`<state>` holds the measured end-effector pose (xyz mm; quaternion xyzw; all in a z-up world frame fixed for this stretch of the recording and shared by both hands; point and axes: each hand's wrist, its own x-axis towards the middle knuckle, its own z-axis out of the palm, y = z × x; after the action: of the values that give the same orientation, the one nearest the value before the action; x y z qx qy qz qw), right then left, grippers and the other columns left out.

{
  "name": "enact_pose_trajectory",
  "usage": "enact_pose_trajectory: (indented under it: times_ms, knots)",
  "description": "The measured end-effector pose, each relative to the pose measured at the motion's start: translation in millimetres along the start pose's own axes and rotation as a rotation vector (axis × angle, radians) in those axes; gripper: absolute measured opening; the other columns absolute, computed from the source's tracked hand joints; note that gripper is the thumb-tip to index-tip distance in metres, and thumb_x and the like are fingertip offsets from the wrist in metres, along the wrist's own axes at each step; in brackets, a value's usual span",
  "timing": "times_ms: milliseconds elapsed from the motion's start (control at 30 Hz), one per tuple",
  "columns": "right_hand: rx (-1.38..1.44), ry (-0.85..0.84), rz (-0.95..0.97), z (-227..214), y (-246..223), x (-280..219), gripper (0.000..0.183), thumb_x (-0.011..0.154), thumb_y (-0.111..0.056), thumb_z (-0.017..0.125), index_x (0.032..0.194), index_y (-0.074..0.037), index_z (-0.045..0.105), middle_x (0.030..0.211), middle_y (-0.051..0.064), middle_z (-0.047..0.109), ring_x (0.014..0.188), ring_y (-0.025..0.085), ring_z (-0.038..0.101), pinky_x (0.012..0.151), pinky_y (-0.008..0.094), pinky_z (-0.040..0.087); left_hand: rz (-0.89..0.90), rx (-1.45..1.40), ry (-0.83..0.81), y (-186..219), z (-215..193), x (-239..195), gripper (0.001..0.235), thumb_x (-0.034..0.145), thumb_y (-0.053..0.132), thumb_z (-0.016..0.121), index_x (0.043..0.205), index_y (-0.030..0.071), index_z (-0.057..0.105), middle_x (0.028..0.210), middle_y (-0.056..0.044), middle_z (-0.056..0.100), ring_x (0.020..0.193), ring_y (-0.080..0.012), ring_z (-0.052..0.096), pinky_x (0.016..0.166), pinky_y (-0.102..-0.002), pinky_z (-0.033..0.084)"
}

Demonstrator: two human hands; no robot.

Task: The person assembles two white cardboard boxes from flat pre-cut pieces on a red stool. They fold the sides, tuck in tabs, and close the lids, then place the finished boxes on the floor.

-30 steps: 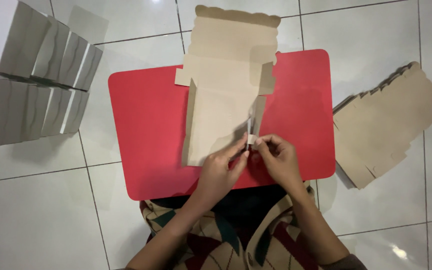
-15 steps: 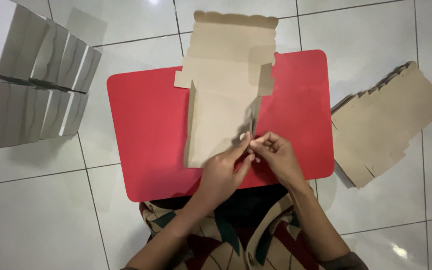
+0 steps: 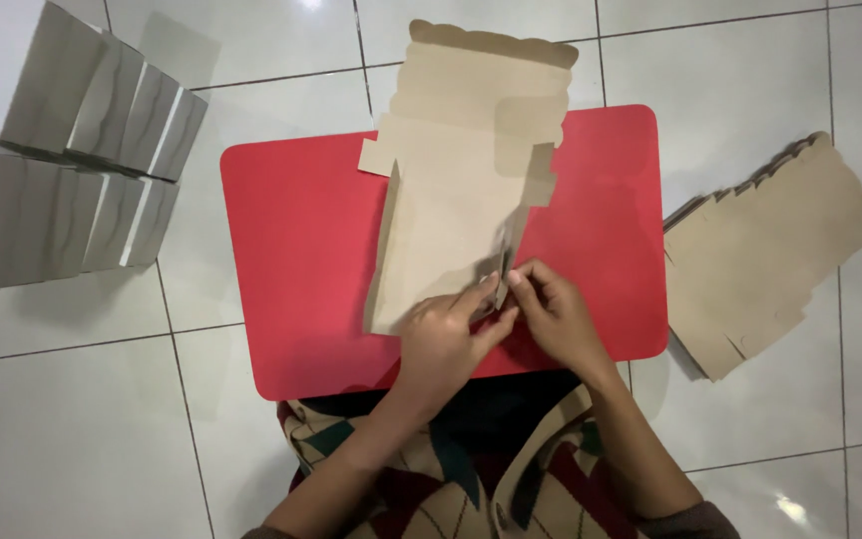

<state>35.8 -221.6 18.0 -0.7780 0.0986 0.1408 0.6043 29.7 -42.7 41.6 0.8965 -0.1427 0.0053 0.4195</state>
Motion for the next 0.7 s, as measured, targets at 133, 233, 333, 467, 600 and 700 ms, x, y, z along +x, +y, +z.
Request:
enact_pose_trajectory:
  times_ms: [133,233,333,467,600,700]
  knots:
    - [-0.269,-0.029,-0.178,-4,-13,-2,0.017,0.106,-0.020,0.057,0.103,-0.008,0.069,0.077,0.016,0.072,0.074,0.032,0.071,0.067,0.043,0.056,0.088,0.204,0.144,-4,6,-2,0.024,0.082,0.023,0.080,0.104,0.013,0.080,0.067,-0.003,0.074,0.062,-0.0203,0.073,0.067,-0.031,0.058]
    - [-0.583,0.011,-0.499,-10,-27,1,0.020,0.096,-0.018,0.068,0.115,-0.010,0.067,0.103,0.014,0.068,0.099,0.038,0.065,0.082,0.046,0.051,0.113,0.321,0.203,-7,5,-4,0.018,0.081,0.024,0.077,0.098,0.017,0.079,0.065,0.001,0.070,0.059,-0.0159,0.070,0.067,-0.028,0.057]
    - [-0.905,0.061,-0.862,-12,-36,9,0.033,0.089,-0.017,0.078,0.120,-0.015,0.067,0.127,0.006,0.064,0.121,0.031,0.055,0.098,0.045,0.040,0.160,0.433,0.238,-12,9,-6,0.015,0.080,0.026,0.075,0.093,0.019,0.076,0.064,0.005,0.065,0.059,-0.0137,0.068,0.066,-0.028,0.056]
    - [-1.104,0.075,-1.146,-12,-40,22,0.007,0.102,-0.021,0.064,0.100,-0.022,0.070,0.107,-0.003,0.073,0.111,0.019,0.065,0.097,0.042,0.041,0.209,0.504,0.281,-15,10,-7,0.007,0.082,0.023,0.074,0.087,0.017,0.074,0.066,0.002,0.062,0.059,-0.0155,0.066,0.071,-0.029,0.056]
    - [-1.141,0.085,-1.227,-15,-33,32,0.020,0.107,-0.022,0.057,0.091,-0.020,0.069,0.096,-0.003,0.072,0.105,0.018,0.066,0.097,0.043,0.042,0.232,0.493,0.298,-10,0,-4,0.007,0.088,0.018,0.073,0.083,0.013,0.074,0.067,0.001,0.061,0.058,-0.0161,0.065,0.072,-0.030,0.055]
    - [-1.149,0.065,-1.267,-15,-37,37,0.023,0.109,-0.021,0.052,0.093,-0.021,0.068,0.095,-0.003,0.070,0.105,0.018,0.066,0.097,0.043,0.042,0.258,0.545,0.305,-11,-4,-3,0.004,0.090,0.016,0.075,0.086,0.016,0.075,0.069,0.002,0.060,0.059,-0.0139,0.064,0.076,-0.030,0.053]
